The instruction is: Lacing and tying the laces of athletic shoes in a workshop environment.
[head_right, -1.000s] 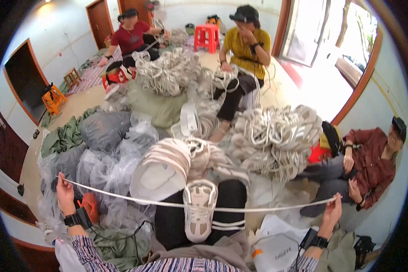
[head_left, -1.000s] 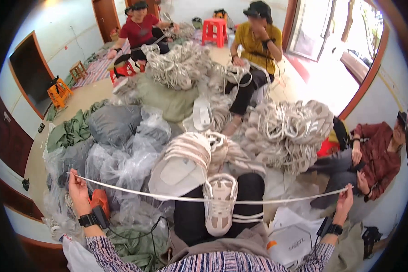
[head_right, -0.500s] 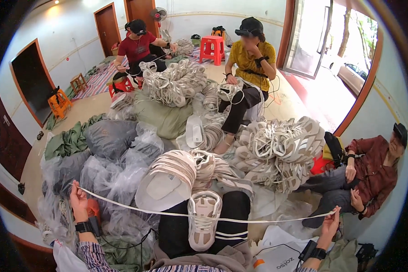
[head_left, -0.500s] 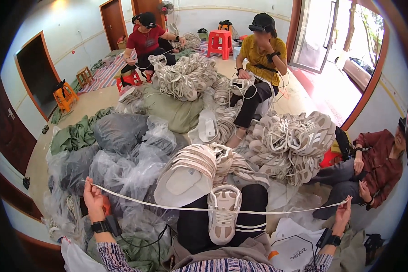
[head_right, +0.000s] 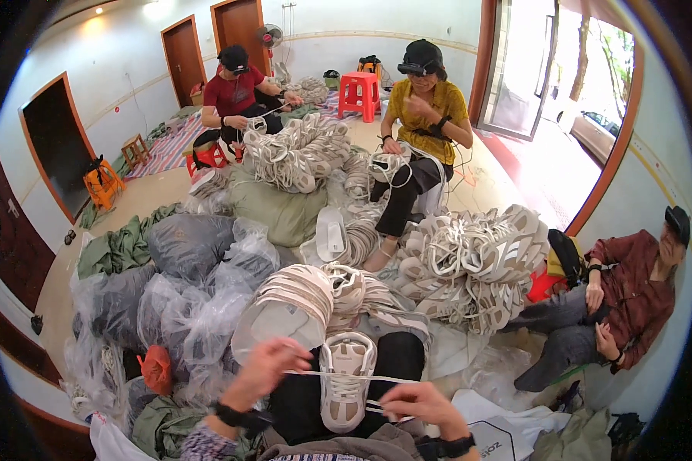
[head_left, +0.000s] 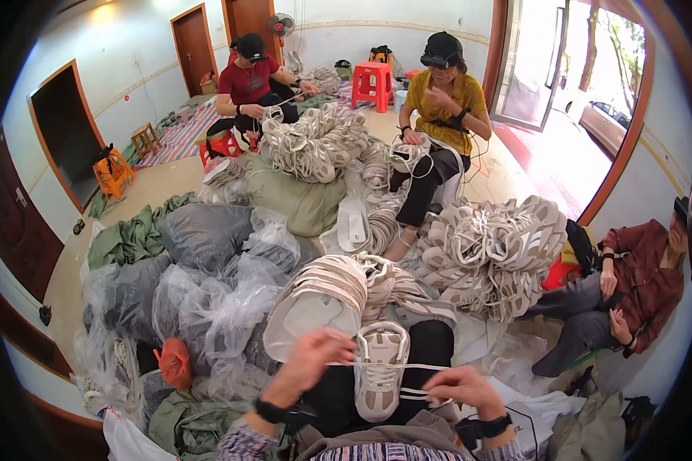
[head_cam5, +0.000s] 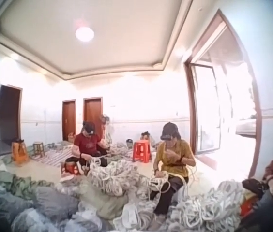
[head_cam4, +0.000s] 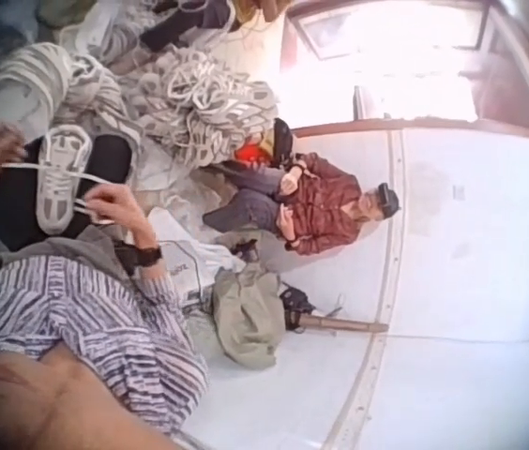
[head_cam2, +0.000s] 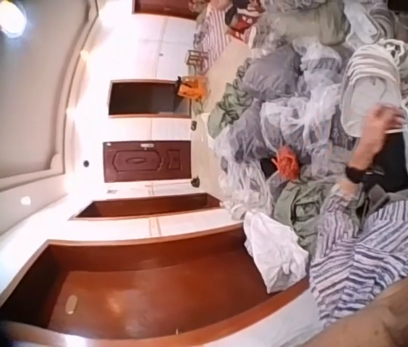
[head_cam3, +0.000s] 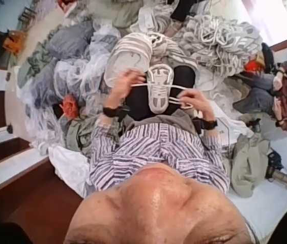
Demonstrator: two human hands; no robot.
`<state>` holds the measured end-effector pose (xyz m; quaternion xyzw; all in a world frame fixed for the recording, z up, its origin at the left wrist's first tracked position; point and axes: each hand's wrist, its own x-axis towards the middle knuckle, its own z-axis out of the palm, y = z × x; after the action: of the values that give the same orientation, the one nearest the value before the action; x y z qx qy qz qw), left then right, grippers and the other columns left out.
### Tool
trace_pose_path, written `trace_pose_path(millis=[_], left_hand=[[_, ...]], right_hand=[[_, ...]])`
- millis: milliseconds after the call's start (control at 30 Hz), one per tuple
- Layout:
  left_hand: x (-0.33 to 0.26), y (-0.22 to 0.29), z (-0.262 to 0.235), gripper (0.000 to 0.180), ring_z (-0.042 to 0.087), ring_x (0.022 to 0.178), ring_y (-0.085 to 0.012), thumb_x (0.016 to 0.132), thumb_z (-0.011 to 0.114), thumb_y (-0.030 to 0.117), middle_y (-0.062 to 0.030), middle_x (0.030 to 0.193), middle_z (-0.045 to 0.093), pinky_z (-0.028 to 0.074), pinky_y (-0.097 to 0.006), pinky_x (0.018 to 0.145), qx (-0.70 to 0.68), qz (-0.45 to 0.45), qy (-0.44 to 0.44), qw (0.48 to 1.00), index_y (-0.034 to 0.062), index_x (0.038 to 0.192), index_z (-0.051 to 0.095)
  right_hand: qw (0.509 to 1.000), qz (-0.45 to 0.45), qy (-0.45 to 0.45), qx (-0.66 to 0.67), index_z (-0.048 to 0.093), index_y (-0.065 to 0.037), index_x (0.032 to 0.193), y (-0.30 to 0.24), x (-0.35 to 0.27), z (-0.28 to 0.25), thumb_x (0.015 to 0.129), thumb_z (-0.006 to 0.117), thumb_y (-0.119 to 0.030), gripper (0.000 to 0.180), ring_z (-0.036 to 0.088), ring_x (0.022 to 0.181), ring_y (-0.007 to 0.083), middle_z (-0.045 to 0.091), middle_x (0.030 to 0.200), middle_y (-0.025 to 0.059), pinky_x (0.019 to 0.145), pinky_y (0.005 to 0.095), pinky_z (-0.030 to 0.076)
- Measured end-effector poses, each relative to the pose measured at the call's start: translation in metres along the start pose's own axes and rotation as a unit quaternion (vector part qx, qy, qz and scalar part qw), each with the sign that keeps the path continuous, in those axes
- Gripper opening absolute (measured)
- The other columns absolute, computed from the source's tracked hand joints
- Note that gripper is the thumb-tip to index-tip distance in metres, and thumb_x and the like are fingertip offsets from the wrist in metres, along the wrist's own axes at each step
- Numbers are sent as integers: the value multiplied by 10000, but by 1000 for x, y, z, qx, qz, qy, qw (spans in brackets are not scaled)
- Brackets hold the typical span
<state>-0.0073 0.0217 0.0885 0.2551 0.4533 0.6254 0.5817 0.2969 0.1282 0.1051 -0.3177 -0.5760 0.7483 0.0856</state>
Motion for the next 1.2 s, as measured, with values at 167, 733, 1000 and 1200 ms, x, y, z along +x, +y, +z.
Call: trace_pose_path(millis=[167,733,1000,1200], left_hand=[[18,-68,61,210,611,851,-120,967,505,179,-52,954,619,512,-266,770,-72,-35,-122,989,17,1084,568],[12,-71,53,200,351,505,-12,924,571,222,8,793,578,252,-144,453,-113,-212,-209,948,38,1000,593],[1,-71,58,185,371,537,-7,920,596,250,59,737,551,261,-163,469,32,-188,-198,961,99,1025,615],[-41,15,-8,181,548,752,-92,860,629,119,-44,904,629,425,-223,653,295,-52,-242,923,17,998,688]], right_hand=[[988,-134,48,-67,704,-30,900,-2,26,41,791,707,-55,111,597,743,126,642,806,34,637,247,461],[980,-175,82,-48,657,10,958,10,42,30,887,615,-61,109,577,782,88,553,915,26,679,221,461],[986,-158,53,-23,579,-9,886,15,37,30,885,610,-43,47,562,770,75,571,879,11,664,221,470],[821,-480,261,166,439,-94,731,-34,-73,-45,843,570,-113,174,393,409,90,425,496,-24,478,258,381]])
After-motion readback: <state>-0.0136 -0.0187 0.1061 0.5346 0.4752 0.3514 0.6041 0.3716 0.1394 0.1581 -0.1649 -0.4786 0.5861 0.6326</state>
